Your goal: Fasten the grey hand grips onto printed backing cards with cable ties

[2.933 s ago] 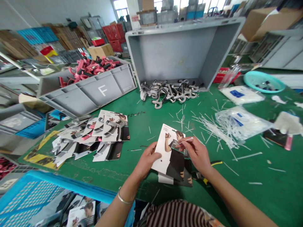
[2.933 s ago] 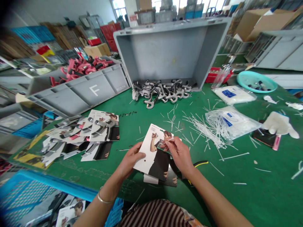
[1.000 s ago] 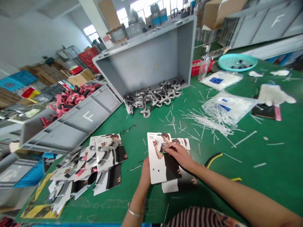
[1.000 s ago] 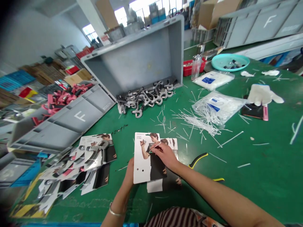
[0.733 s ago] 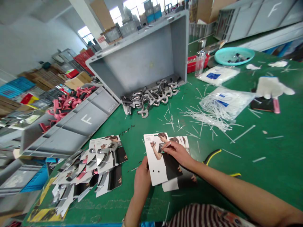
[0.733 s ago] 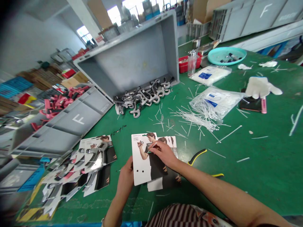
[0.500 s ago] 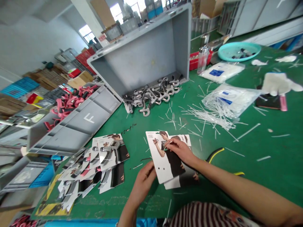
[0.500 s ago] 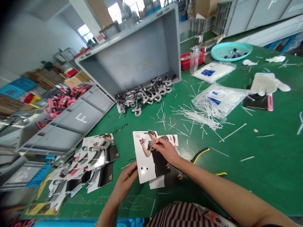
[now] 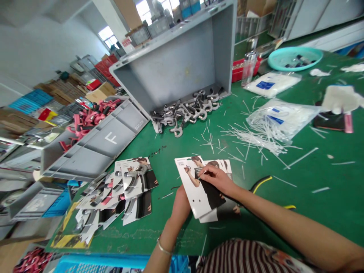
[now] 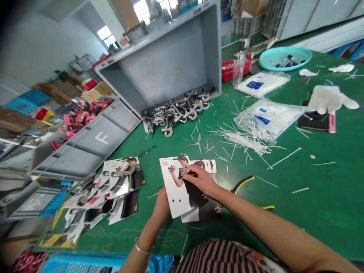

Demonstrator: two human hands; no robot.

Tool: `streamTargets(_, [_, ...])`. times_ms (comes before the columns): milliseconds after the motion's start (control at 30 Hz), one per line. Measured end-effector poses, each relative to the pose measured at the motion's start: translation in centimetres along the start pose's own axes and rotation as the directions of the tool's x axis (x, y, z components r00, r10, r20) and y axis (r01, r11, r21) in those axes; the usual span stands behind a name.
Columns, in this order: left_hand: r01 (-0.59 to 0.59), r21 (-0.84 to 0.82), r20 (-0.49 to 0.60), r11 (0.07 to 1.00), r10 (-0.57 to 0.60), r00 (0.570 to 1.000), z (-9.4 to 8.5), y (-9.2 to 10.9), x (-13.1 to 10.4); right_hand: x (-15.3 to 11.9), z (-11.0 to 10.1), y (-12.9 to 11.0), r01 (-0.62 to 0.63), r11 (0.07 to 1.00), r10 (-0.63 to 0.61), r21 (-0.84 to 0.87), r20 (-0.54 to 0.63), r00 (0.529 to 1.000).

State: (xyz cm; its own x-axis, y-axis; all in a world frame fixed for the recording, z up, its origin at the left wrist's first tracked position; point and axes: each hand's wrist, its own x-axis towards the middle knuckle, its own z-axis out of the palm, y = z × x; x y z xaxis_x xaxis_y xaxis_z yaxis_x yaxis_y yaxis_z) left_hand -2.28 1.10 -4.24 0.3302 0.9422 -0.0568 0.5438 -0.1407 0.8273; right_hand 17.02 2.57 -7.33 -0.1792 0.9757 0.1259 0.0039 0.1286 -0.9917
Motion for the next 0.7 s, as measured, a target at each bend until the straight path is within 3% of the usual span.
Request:
streamTargets(100, [0.115,-0.043,-0.031,0.992,-0.116,0.993,0.5,-0.8,0.5,-0.2,-0.1,0.0,0.048,0.996,-0.046,-0.072,0.025,0.999])
streamTargets(300, [0.129,-0.128,-0.097,0.983,-0.142,0.985,0.6,-1.3,-0.2,-0.4,0.0,0.0,0.017,0.997,-0.014,-0.069,0.052,0.999])
streamTargets(400, [0.125,-0.130,-0.118,0.984,-0.141,0.983,0.6,-0.8,-0.6,-0.4,0.0,-0.4,0.076,0.991,-0.069,-0.112,0.065,0.995])
streamTargets(533, [0.129,-0.146,-0.257,0.981,-0.164,0.953,0.1,0.2,-1.0,-0.6,-0.1,-1.0,0.207,0.966,-0.185,-0.157,0.145,0.972])
streamTargets(600, [0.148,-0.227,-0.283,0.962,-0.211,0.936,-0.2,0.4,-1.2,-0.9,-0.1,-1.2,0.246,0.953,-0.210,-0.176,0.199,0.957])
streamTargets(700, [0.187,-0.507,-0.156,0.842,-0.303,0.940,-0.6,0.4,-1.5,-1.4,0.1,-1.3,0.263,0.941,-0.213,-0.214,0.231,0.949])
